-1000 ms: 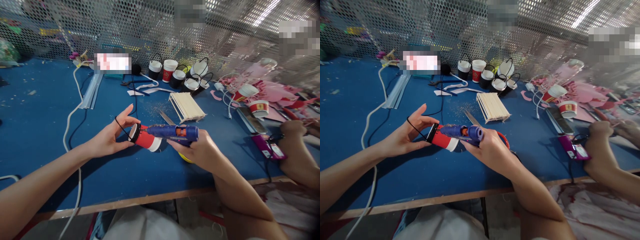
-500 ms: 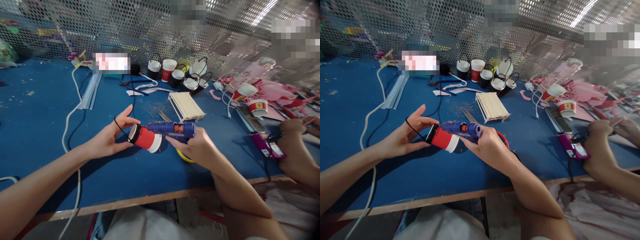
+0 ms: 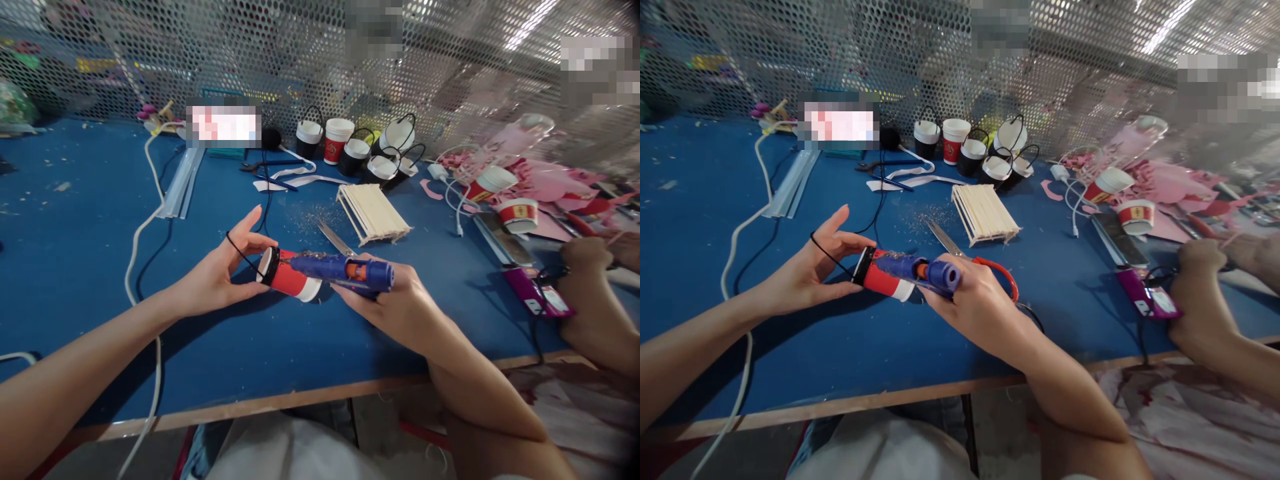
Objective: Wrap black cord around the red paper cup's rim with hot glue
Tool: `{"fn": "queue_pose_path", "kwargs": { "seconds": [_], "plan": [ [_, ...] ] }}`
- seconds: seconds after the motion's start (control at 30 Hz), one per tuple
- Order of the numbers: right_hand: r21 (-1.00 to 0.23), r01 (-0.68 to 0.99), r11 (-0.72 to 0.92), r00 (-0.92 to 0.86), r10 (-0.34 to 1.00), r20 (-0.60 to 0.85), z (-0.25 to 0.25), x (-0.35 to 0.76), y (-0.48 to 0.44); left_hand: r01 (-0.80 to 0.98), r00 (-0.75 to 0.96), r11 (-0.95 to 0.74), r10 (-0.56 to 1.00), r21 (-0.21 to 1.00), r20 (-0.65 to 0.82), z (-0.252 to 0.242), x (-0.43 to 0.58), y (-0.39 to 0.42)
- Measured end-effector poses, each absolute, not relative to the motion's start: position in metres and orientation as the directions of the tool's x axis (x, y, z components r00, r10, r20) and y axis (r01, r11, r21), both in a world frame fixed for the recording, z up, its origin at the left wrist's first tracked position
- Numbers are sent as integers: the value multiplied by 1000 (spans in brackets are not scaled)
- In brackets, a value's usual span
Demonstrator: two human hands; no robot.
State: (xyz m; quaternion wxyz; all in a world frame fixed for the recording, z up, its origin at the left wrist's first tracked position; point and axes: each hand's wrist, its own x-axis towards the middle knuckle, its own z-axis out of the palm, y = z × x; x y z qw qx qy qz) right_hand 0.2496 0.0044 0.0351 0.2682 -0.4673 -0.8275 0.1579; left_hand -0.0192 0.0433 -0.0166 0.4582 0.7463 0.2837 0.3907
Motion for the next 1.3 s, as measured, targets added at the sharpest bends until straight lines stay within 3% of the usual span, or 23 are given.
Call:
{"fn": "queue_pose_path", "kwargs": {
  "seconds": [0.2,0.63,0.87,1.3],
  "plan": [
    [-440,680,587,-489,810,324,34,250,1,69,520,-382,802,921,294,-19,-20,43],
    [-499,667,554,-509,827,239,42,242,-4,41,477,-324,837,945,267,-22,-20,44],
    [-493,660,567,-488,822,292,38,249,-3,25,482,-331,831,943,279,-20,-20,43],
    [-625,658,420,-344,906,247,37,246,11,43,529,-412,782,910,329,-21,-20,44]
  ]
}}
